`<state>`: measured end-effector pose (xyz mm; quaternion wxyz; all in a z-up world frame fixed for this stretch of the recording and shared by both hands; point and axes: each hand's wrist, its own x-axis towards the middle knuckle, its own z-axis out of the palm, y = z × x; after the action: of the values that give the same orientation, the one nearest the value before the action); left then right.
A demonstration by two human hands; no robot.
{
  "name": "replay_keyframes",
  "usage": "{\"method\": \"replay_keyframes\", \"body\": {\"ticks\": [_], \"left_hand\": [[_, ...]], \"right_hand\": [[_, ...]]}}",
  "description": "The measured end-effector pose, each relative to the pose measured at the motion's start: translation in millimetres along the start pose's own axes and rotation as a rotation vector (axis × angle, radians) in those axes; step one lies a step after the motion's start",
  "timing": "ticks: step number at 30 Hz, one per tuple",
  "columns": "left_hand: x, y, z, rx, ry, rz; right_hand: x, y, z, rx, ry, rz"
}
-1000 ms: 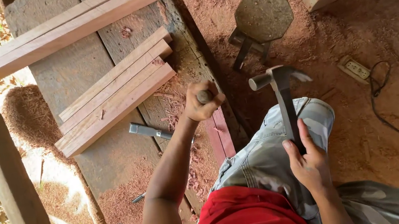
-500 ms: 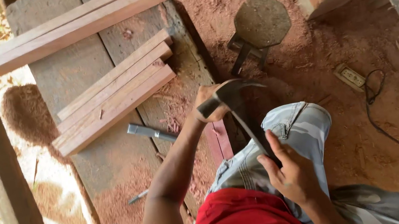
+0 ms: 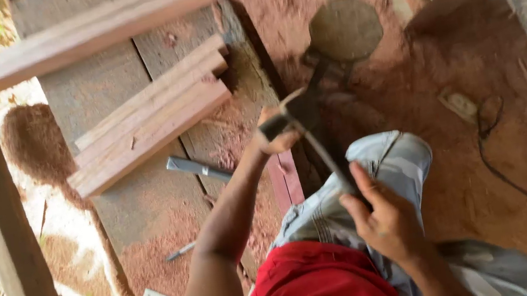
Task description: Using a hammer and chisel to carve out mortise holes in wooden furniture components.
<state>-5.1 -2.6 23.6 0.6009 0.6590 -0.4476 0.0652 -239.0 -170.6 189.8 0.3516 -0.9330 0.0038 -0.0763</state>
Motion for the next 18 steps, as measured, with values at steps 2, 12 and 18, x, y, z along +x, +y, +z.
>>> {"method": "replay_keyframes", "body": {"ticks": [2, 12, 18], "left_hand": [[-11.5, -21.2, 6.4, -0.204, -0.030, -0.119], [15.4, 31.9, -8.0, -0.034, 0.004, -0.309], [-73.9, 71.3, 54.1, 0.190, 0.163, 0.106]], "right_hand": [[-2.6, -5.1, -14.1, -0.026, 0.115, -0.079], [21.4, 5.6, 17.4, -0.099, -0.219, 0.270], [-27.7, 80.5, 38.6, 0.049, 0.098, 0.101]]}}
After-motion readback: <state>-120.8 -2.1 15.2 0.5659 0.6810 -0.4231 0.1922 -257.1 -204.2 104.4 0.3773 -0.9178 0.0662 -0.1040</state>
